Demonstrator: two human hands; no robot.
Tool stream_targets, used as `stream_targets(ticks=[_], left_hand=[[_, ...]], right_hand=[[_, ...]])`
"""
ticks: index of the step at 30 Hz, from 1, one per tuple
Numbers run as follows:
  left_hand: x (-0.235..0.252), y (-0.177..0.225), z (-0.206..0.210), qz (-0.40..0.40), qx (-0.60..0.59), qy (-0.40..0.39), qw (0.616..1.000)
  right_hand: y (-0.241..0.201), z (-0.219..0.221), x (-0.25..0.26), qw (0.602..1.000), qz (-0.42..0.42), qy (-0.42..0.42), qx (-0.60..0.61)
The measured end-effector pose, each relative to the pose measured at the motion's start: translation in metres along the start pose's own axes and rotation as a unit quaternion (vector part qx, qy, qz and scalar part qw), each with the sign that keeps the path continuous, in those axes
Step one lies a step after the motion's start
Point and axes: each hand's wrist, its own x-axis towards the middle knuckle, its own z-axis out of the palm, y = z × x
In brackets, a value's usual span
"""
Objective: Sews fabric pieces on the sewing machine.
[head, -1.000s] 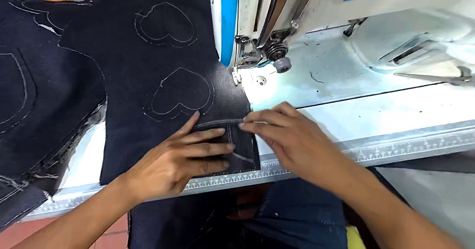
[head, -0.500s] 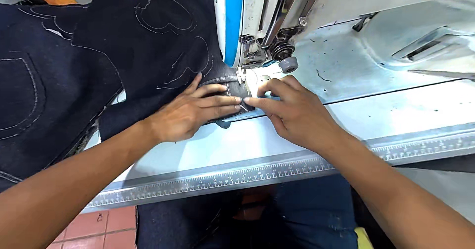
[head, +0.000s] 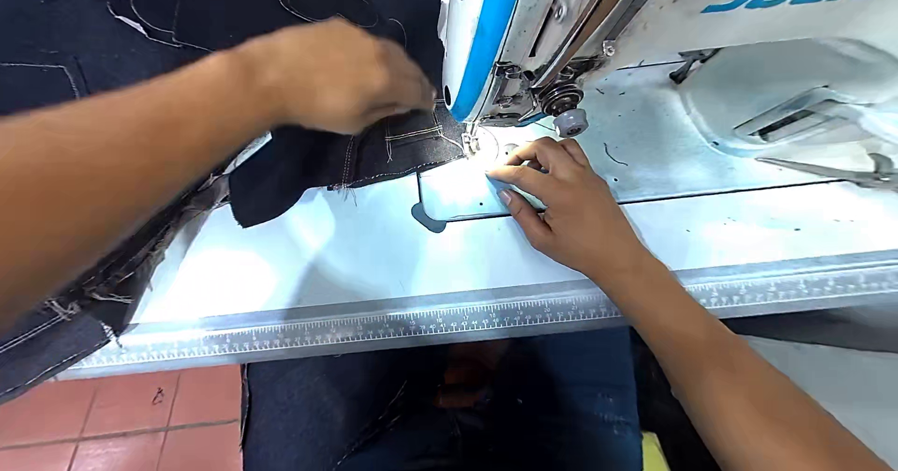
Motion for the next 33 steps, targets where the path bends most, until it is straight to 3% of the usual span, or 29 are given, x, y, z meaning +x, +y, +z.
stream_targets(ticks=[3, 5, 8, 12, 15, 17, 19, 26, 33], left_hand=[[-0.025, -0.034, 0.028, 0.126, 0.048, 0.052, 0.989], [-0.045, -0.017, 0.073, 0.106, -0.003, 0.055, 0.993], [-0.059, 0.052, 0.097, -0.054, -0.071, 0.107, 0.990], [-0.042, 0.180, 0.094, -0.306, -0.123, 0.178, 0.927], [-0.021, 0.231, 0.092, -0.369, -0.198, 0.255, 0.872], [-0.017, 0.233, 0.086, -0.373, -0.180, 0.263, 0.871], [-0.017, 0.224, 0.075, -0.353, -0.116, 0.229, 0.900], [-0.006, 0.188, 0.065, -0.293, -0.083, 0.183, 0.935], [-0.010, 0.195, 0.084, -0.269, -0.082, 0.251, 0.926]], right_hand=[[0.003, 0.001, -0.001, 1.000, -0.001, 0.021, 0.013], [0.004, 0.001, -0.002, 1.000, -0.002, 0.025, 0.017], [0.005, 0.003, -0.002, 0.999, 0.001, 0.030, 0.014], [0.004, 0.003, -0.002, 0.999, -0.040, 0.025, 0.024], [-0.005, -0.006, -0.011, 0.987, -0.145, -0.046, 0.056], [-0.013, -0.018, -0.024, 0.979, -0.176, -0.095, 0.027], [-0.017, -0.026, -0.039, 0.977, -0.183, -0.109, -0.002], [-0.021, -0.017, -0.060, 0.981, -0.174, -0.073, -0.040], [-0.020, -0.014, -0.063, 0.976, -0.202, -0.066, -0.043]])
